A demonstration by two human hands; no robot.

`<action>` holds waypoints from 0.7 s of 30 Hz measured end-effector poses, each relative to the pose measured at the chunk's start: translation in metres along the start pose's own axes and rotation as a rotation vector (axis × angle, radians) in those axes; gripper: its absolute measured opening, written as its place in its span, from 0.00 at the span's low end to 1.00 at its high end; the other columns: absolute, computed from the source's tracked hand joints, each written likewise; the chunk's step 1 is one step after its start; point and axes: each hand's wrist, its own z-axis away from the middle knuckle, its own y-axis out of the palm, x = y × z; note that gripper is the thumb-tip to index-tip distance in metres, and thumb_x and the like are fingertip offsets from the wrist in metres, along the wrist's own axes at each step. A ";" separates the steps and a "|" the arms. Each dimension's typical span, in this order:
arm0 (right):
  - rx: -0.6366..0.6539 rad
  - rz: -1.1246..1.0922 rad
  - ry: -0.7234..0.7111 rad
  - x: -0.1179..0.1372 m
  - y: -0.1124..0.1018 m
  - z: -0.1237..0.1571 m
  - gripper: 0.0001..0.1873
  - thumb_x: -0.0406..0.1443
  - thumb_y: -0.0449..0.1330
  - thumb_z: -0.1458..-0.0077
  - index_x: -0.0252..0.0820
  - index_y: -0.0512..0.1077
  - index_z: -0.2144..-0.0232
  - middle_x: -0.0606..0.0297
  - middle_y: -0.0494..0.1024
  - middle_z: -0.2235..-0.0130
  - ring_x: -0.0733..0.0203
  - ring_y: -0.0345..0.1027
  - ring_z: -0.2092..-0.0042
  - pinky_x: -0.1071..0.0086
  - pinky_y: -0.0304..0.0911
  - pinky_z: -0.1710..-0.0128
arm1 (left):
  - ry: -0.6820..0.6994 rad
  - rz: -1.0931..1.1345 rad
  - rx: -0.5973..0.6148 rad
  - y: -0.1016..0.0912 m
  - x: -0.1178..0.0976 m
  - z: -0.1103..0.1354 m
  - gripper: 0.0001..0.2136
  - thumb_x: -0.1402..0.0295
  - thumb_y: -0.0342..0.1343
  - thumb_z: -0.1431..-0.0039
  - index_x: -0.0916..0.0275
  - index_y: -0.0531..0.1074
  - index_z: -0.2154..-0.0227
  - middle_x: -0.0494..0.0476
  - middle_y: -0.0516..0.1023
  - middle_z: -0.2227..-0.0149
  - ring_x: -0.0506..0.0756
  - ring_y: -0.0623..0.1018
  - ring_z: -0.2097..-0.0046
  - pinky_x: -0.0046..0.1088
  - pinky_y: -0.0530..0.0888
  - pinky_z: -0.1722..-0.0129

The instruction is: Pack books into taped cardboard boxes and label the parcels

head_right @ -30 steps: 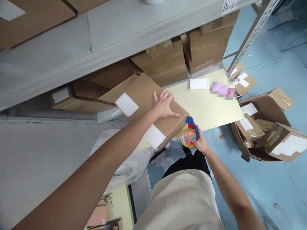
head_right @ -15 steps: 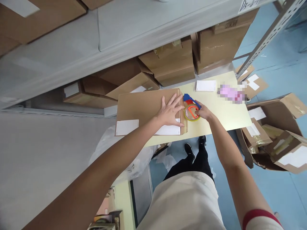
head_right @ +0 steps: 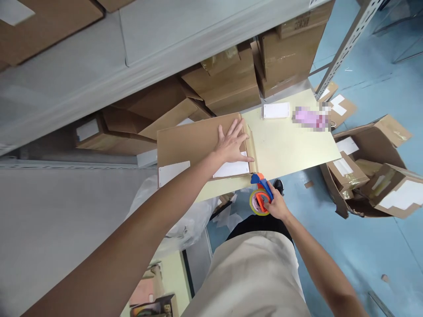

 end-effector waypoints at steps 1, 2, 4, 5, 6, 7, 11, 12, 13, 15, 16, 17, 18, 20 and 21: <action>-0.030 -0.044 0.009 0.001 0.010 0.000 0.51 0.32 0.58 0.62 0.45 0.53 0.33 0.55 0.69 0.40 0.48 0.67 0.43 0.54 0.60 0.39 | -0.014 0.005 -0.012 0.000 0.001 -0.001 0.37 0.38 0.60 0.57 0.56 0.71 0.47 0.63 0.38 0.27 0.75 0.41 0.29 0.72 0.38 0.38; -0.058 -0.094 0.017 0.004 0.019 -0.003 0.51 0.32 0.58 0.61 0.45 0.52 0.32 0.56 0.68 0.39 0.49 0.67 0.42 0.55 0.61 0.40 | -0.035 0.012 -0.026 0.001 0.002 -0.002 0.38 0.37 0.60 0.57 0.56 0.71 0.47 0.63 0.38 0.27 0.75 0.40 0.29 0.72 0.38 0.38; -0.110 -0.196 0.026 0.013 0.031 -0.012 0.50 0.33 0.57 0.60 0.47 0.50 0.32 0.57 0.69 0.39 0.51 0.68 0.44 0.57 0.65 0.42 | -0.101 0.029 -0.053 0.001 0.006 -0.006 0.41 0.36 0.59 0.57 0.56 0.69 0.43 0.64 0.37 0.27 0.75 0.40 0.29 0.72 0.39 0.38; -0.127 -0.238 0.030 0.018 0.033 -0.018 0.50 0.33 0.56 0.59 0.47 0.50 0.32 0.58 0.70 0.40 0.51 0.69 0.45 0.58 0.67 0.45 | -0.143 0.039 -0.063 0.001 0.009 -0.009 0.43 0.36 0.58 0.57 0.56 0.66 0.41 0.65 0.36 0.27 0.76 0.39 0.29 0.73 0.39 0.39; -0.136 -0.271 0.035 0.023 0.032 -0.026 0.49 0.34 0.56 0.59 0.48 0.51 0.33 0.58 0.72 0.42 0.51 0.71 0.47 0.59 0.69 0.48 | -0.186 0.050 -0.070 -0.001 0.013 -0.012 0.45 0.35 0.58 0.57 0.56 0.63 0.38 0.65 0.35 0.27 0.77 0.39 0.29 0.73 0.39 0.39; -0.141 -0.296 0.038 0.029 0.030 -0.035 0.48 0.34 0.56 0.60 0.48 0.53 0.34 0.59 0.74 0.45 0.51 0.72 0.49 0.59 0.71 0.52 | -0.231 0.062 -0.072 -0.002 0.017 -0.015 0.48 0.35 0.57 0.56 0.55 0.58 0.35 0.66 0.35 0.27 0.77 0.38 0.29 0.74 0.40 0.40; -0.151 -0.329 0.020 0.069 0.002 -0.091 0.40 0.33 0.57 0.63 0.45 0.65 0.43 0.63 0.78 0.59 0.55 0.71 0.60 0.66 0.69 0.68 | -0.379 0.096 -0.033 -0.019 0.046 -0.015 0.55 0.34 0.56 0.55 0.50 0.39 0.30 0.65 0.33 0.27 0.76 0.36 0.29 0.72 0.44 0.40; -0.156 -0.324 0.019 0.083 -0.005 -0.110 0.37 0.33 0.57 0.65 0.43 0.67 0.46 0.65 0.77 0.63 0.57 0.70 0.64 0.68 0.66 0.71 | -0.403 0.094 -0.014 -0.025 0.053 -0.011 0.56 0.35 0.57 0.56 0.49 0.36 0.30 0.65 0.32 0.27 0.76 0.36 0.29 0.70 0.45 0.39; -0.152 -0.318 0.022 0.098 -0.013 -0.130 0.35 0.32 0.57 0.67 0.42 0.69 0.50 0.67 0.76 0.65 0.59 0.68 0.66 0.70 0.63 0.73 | -0.418 0.090 0.006 -0.030 0.060 -0.004 0.56 0.35 0.58 0.56 0.49 0.35 0.30 0.65 0.31 0.27 0.77 0.37 0.29 0.69 0.46 0.39; -0.104 -0.316 0.018 0.130 -0.025 -0.169 0.31 0.30 0.56 0.69 0.42 0.72 0.56 0.69 0.75 0.69 0.61 0.67 0.68 0.72 0.60 0.75 | -0.396 0.074 0.054 -0.036 0.069 0.013 0.57 0.36 0.60 0.57 0.48 0.35 0.30 0.64 0.29 0.27 0.78 0.37 0.29 0.68 0.47 0.39; -0.071 -0.307 0.017 0.145 -0.029 -0.187 0.30 0.30 0.55 0.70 0.42 0.72 0.58 0.70 0.75 0.70 0.61 0.66 0.68 0.72 0.59 0.75 | -0.351 0.062 0.084 -0.037 0.071 0.021 0.57 0.37 0.61 0.58 0.48 0.37 0.30 0.64 0.29 0.27 0.78 0.37 0.29 0.68 0.46 0.38; -0.035 -0.289 0.010 0.158 -0.033 -0.202 0.29 0.29 0.55 0.71 0.42 0.73 0.60 0.70 0.75 0.71 0.61 0.66 0.69 0.72 0.59 0.75 | -0.291 0.048 0.112 -0.036 0.070 0.029 0.58 0.38 0.63 0.60 0.48 0.39 0.30 0.63 0.29 0.27 0.79 0.37 0.29 0.68 0.44 0.38; 0.001 -0.265 0.003 0.168 -0.036 -0.215 0.28 0.29 0.55 0.71 0.41 0.73 0.60 0.70 0.75 0.71 0.61 0.66 0.69 0.72 0.60 0.74 | -0.227 0.033 0.137 -0.034 0.068 0.035 0.58 0.38 0.64 0.61 0.49 0.41 0.30 0.63 0.29 0.27 0.80 0.36 0.30 0.68 0.42 0.38; 0.063 -0.199 -0.022 0.179 -0.040 -0.232 0.29 0.28 0.55 0.71 0.40 0.74 0.60 0.69 0.76 0.71 0.61 0.67 0.68 0.70 0.61 0.72 | -0.145 0.012 0.150 -0.025 0.061 0.042 0.59 0.38 0.65 0.64 0.49 0.44 0.30 0.61 0.30 0.27 0.80 0.35 0.30 0.68 0.37 0.38; 0.086 -0.160 -0.040 0.181 -0.041 -0.236 0.31 0.28 0.56 0.71 0.39 0.75 0.58 0.69 0.76 0.70 0.60 0.68 0.67 0.69 0.63 0.70 | -0.136 0.010 0.140 -0.021 0.057 0.043 0.59 0.37 0.65 0.64 0.49 0.45 0.30 0.61 0.30 0.27 0.80 0.34 0.30 0.68 0.36 0.38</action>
